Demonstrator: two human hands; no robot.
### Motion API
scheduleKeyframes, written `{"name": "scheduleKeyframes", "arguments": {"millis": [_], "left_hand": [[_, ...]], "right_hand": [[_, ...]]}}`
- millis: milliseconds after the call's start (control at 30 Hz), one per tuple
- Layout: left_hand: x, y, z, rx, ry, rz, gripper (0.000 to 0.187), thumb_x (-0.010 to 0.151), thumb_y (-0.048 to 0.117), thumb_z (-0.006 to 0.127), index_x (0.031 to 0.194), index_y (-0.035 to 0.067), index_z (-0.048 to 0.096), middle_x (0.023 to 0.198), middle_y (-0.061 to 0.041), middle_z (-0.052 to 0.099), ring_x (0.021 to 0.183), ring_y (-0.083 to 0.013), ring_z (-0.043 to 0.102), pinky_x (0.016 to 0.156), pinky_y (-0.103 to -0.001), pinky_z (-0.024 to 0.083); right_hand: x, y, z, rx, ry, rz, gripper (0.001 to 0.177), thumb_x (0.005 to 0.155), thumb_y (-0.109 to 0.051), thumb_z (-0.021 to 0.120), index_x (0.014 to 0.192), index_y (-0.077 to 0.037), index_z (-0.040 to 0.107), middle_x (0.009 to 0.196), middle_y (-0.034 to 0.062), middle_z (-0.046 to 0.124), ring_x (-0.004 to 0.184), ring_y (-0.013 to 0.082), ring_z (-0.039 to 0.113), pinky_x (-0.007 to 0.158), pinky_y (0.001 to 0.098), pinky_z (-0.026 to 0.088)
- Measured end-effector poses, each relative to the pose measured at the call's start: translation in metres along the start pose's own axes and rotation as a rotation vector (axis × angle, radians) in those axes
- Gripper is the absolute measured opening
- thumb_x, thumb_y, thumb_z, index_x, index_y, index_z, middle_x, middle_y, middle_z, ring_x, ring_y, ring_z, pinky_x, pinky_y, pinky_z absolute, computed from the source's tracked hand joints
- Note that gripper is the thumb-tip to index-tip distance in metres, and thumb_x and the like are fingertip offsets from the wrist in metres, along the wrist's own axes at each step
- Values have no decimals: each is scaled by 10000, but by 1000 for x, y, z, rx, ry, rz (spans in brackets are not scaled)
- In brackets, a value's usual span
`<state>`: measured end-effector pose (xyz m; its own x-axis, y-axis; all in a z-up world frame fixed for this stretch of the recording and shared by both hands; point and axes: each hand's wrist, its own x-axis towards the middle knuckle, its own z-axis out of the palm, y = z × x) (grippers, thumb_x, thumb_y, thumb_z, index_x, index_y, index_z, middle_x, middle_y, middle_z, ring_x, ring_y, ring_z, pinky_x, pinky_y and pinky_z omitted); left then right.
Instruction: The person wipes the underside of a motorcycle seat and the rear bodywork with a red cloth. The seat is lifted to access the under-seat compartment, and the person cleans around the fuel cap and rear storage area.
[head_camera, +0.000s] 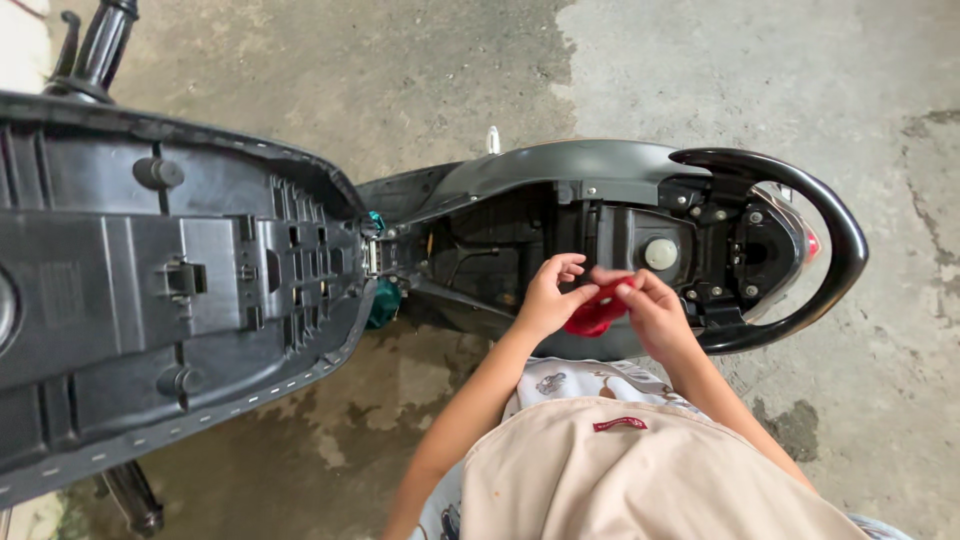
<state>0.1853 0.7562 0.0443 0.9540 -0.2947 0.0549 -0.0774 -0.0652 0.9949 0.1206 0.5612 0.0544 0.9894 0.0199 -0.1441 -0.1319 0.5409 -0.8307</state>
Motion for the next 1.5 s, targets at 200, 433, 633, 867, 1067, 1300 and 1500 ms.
{"name": "scheduleKeyframes", "arguments": {"millis": [200, 433, 633, 867, 1067, 1300, 1500], "left_hand": [[5, -65, -7, -91, 17, -219, 317, 917, 153, 735, 1205, 34, 671, 1017, -68, 714, 932, -142, 668, 871, -293, 550], [-16, -87, -22, -98, 41, -342, 274, 940, 152, 708, 1182, 26, 696, 984, -51, 712, 887, -120, 653, 821, -267, 542], [-27, -73, -36, -98, 146, -384, 271, 943, 150, 686, 1190, 39, 678, 989, -30, 718, 865, -100, 650, 787, -248, 544], [-43, -99, -44, -172, 205, -394, 271, 951, 126, 688, 1198, 15, 668, 985, -54, 712, 852, -112, 654, 789, -252, 542], [-35, -94, -38, -167, 182, -435, 280, 949, 139, 683, 1202, 22, 663, 986, -51, 716, 860, -110, 666, 796, -253, 549], [-24, -85, -21, -111, 135, -418, 272, 948, 143, 684, 1190, 20, 673, 967, -41, 702, 864, -105, 646, 792, -254, 542], [-28, -93, -16, -155, 129, -442, 271, 950, 148, 686, 1191, 23, 671, 972, -33, 696, 863, -97, 636, 784, -247, 533]], "right_hand": [[7, 31, -49, -144, 385, 55, 241, 1030, -106, 629, 1240, 12, 606, 1100, 78, 686, 1014, 179, 651, 898, 325, 530], [46, 75, -101, -1360, 246, -81, 602, 845, -35, 689, 1425, -30, 526, 1173, 232, 589, 1058, 417, 611, 919, 446, 510], [111, 78, -91, -1714, 216, -93, 676, 841, -20, 593, 1501, -96, 469, 1275, 206, 518, 1149, 430, 555, 924, 510, 487], [130, 73, -70, -2058, 194, -57, 647, 867, -130, 619, 1500, -196, 502, 1306, 122, 502, 1213, 340, 490, 1033, 613, 334], [83, 56, -55, -2059, 57, -18, 614, 873, -399, 618, 1458, -233, 524, 1261, 103, 523, 1212, 322, 482, 1022, 579, 317], [19, 73, -51, -2010, -16, 88, 683, 935, -616, 542, 1487, -216, 511, 1266, 81, 525, 1191, 295, 489, 1029, 553, 303], [57, 67, -55, -2070, 50, -6, 686, 921, -631, 541, 1481, -235, 516, 1277, 84, 518, 1224, 307, 474, 1037, 564, 300]]}}
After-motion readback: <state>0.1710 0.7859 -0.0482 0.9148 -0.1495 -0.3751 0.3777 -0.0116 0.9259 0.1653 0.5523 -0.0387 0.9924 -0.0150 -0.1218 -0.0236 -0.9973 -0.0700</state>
